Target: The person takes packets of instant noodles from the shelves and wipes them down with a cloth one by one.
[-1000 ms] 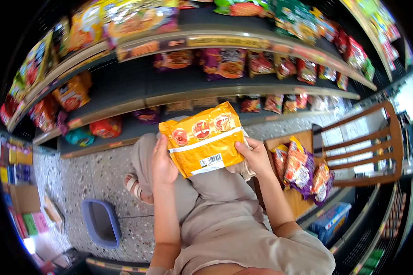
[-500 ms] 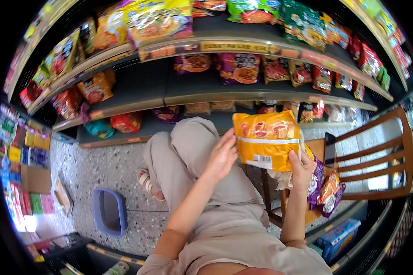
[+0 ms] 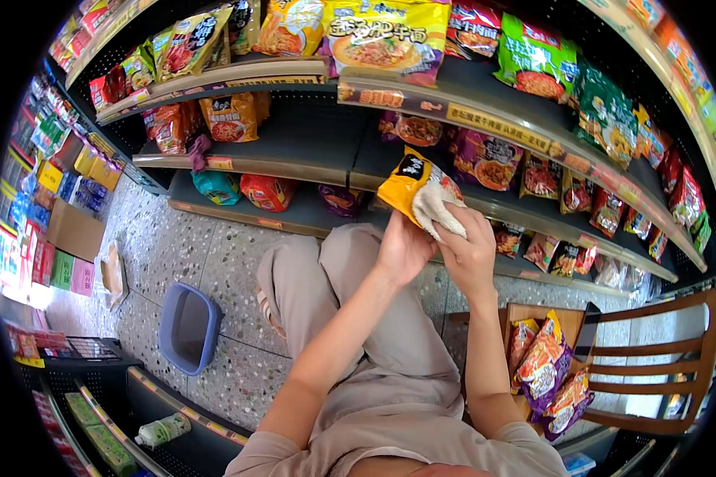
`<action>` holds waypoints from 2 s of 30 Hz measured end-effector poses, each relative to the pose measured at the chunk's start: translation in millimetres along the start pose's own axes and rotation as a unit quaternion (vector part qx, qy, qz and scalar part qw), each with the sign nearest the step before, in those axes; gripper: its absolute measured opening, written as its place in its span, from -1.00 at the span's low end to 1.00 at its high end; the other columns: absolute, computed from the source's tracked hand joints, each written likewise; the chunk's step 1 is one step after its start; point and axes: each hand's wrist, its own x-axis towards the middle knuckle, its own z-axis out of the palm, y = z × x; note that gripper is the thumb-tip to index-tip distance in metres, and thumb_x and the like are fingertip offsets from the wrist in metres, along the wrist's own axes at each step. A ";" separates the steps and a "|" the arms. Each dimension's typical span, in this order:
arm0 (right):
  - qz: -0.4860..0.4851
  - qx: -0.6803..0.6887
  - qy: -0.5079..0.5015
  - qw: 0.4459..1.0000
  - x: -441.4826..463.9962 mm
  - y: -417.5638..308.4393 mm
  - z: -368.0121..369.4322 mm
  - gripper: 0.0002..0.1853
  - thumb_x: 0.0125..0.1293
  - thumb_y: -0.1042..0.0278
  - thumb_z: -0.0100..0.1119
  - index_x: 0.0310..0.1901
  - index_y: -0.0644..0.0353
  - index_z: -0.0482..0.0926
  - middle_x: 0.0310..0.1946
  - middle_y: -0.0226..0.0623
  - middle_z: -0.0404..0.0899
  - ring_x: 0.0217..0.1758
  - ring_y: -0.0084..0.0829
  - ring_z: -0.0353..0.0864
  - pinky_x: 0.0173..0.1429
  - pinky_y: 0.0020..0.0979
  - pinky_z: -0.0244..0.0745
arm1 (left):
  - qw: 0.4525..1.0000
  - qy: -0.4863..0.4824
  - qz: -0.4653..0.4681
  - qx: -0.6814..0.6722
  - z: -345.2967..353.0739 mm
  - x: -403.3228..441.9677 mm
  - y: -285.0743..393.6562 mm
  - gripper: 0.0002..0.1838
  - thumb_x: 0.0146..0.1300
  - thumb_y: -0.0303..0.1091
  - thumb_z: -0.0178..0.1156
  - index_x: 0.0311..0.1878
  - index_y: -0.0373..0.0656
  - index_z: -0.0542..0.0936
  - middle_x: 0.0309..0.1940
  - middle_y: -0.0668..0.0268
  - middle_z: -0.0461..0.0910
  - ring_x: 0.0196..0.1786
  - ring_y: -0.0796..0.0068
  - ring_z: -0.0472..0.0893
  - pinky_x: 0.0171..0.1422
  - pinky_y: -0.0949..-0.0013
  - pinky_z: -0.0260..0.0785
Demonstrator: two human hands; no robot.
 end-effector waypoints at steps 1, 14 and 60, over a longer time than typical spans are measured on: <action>-0.013 -0.008 -0.015 1.000 7.6 1.8 5.3 -0.76 -0.13 0.50 0.28 -0.32 0.17 0.67 -0.05 -0.22 0.58 -0.04 -0.16 0.54 -0.04 -0.23 0.41 | 0.999 -0.004 0.026 -0.019 -3.6 7.7 3.6 -0.43 0.43 0.14 -0.31 0.32 0.00 0.24 0.22 0.33 0.34 0.24 0.37 0.36 0.32 0.17 0.21; -0.026 -0.080 -0.057 0.995 5.3 21.6 28.2 -0.84 -0.14 0.41 0.22 -0.42 0.15 0.65 -0.07 -0.31 0.58 -0.07 -0.26 0.52 -0.10 -0.25 0.37 | 0.992 0.057 0.014 -0.109 -52.2 44.0 -16.3 -0.46 0.42 0.03 -0.27 0.27 -0.13 0.31 0.21 0.20 0.39 0.26 0.24 0.39 0.38 0.15 0.21; 0.358 -0.493 0.054 0.791 -290.5 -86.1 -275.5 -0.70 -0.05 0.59 0.20 -0.24 0.06 0.70 0.04 -0.33 0.53 0.07 -0.19 0.46 0.10 -0.18 0.34 | 0.794 -0.144 -0.578 -0.118 146.0 -113.2 -353.1 -0.44 0.46 0.04 -0.43 0.28 -0.14 0.28 0.21 0.17 0.37 0.27 0.25 0.37 0.37 0.16 0.19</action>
